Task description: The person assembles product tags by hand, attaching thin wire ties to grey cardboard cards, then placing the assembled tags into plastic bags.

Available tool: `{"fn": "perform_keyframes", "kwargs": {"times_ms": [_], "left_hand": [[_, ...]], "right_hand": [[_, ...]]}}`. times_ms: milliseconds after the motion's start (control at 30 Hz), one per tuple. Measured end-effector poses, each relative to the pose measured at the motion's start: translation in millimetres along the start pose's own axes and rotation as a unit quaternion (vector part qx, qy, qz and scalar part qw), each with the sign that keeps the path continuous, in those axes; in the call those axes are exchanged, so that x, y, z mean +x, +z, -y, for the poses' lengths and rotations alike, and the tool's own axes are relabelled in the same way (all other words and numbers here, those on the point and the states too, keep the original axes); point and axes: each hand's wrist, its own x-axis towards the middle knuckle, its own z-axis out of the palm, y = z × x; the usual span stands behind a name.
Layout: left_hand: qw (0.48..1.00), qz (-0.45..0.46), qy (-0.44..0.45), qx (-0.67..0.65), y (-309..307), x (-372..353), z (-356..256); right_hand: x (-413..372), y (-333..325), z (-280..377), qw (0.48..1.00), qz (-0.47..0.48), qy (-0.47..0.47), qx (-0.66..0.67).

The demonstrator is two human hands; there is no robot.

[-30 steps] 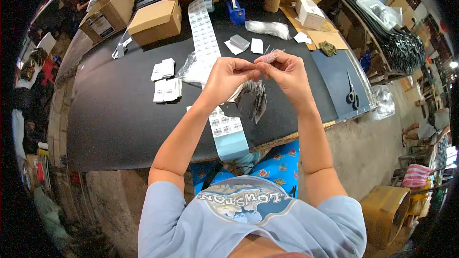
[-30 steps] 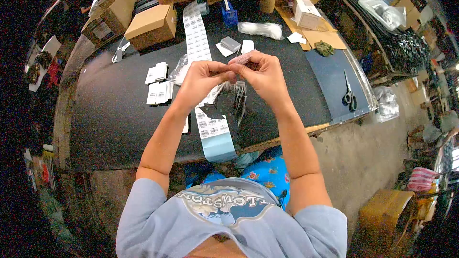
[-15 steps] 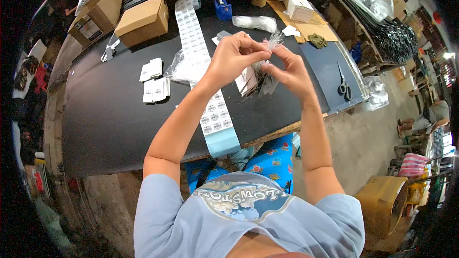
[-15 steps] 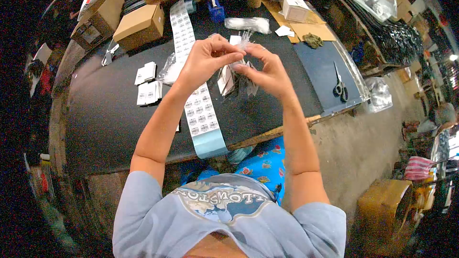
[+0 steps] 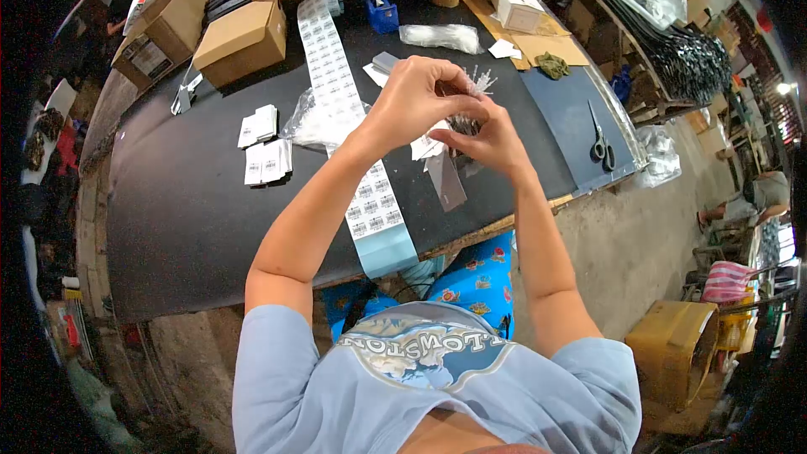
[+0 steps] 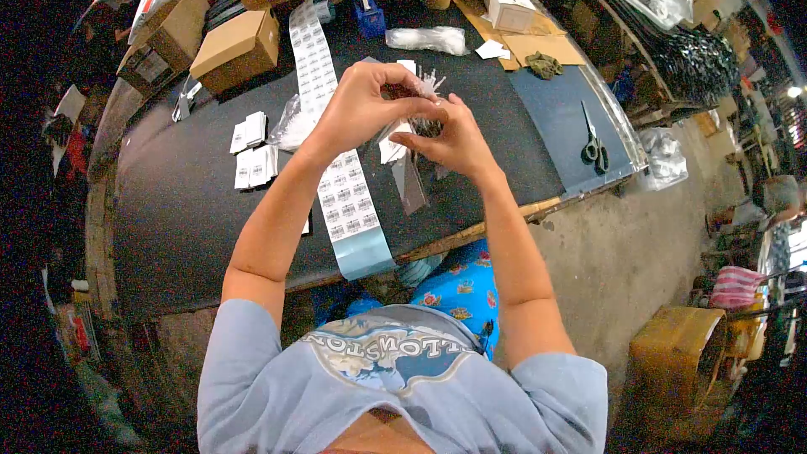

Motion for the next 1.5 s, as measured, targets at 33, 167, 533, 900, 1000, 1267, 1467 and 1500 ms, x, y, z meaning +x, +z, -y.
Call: {"fn": "perform_keyframes", "kwargs": {"times_ms": [33, 167, 533, 900, 1000, 1267, 1467, 1500], "left_hand": [[1.000, -0.012, 0.007, 0.014, 0.1, 1.2, 3.0], [0.998, -0.010, 0.023, -0.059, 3.2, 5.4, 7.5], [0.998, 0.028, -0.028, -0.038, 5.1, 9.7, 16.6], [0.983, 0.052, -0.069, -0.164, 0.2, 15.3, 26.4], [0.965, 0.050, -0.099, -0.236, 0.6, 14.3, 22.5], [0.972, 0.009, -0.076, -0.223, 5.0, -1.2, 41.8], [0.949, 0.094, -0.054, -0.297, 13.4, -11.1, 40.4], [0.938, 0.110, -0.083, -0.318, 12.2, -11.4, 42.2]], "right_hand": [[1.2, -1.6, -0.4, 0.997, -0.014, 0.006, 0.075], [-6.5, 6.4, -13.6, 0.993, -0.029, 0.008, 0.114], [-6.9, 9.4, -24.6, 0.999, 0.029, -0.038, 0.004], [-15.1, -12.1, -8.1, 0.943, 0.021, 0.088, 0.319], [-17.2, -10.9, -12.1, 0.946, 0.016, 0.072, 0.317], [-17.1, -8.4, -3.5, 0.911, -0.032, 0.091, 0.400], [-19.0, -1.2, 1.0, 0.880, 0.029, 0.097, 0.465], [-19.5, -0.1, 1.2, 0.878, 0.027, 0.097, 0.468]]}}
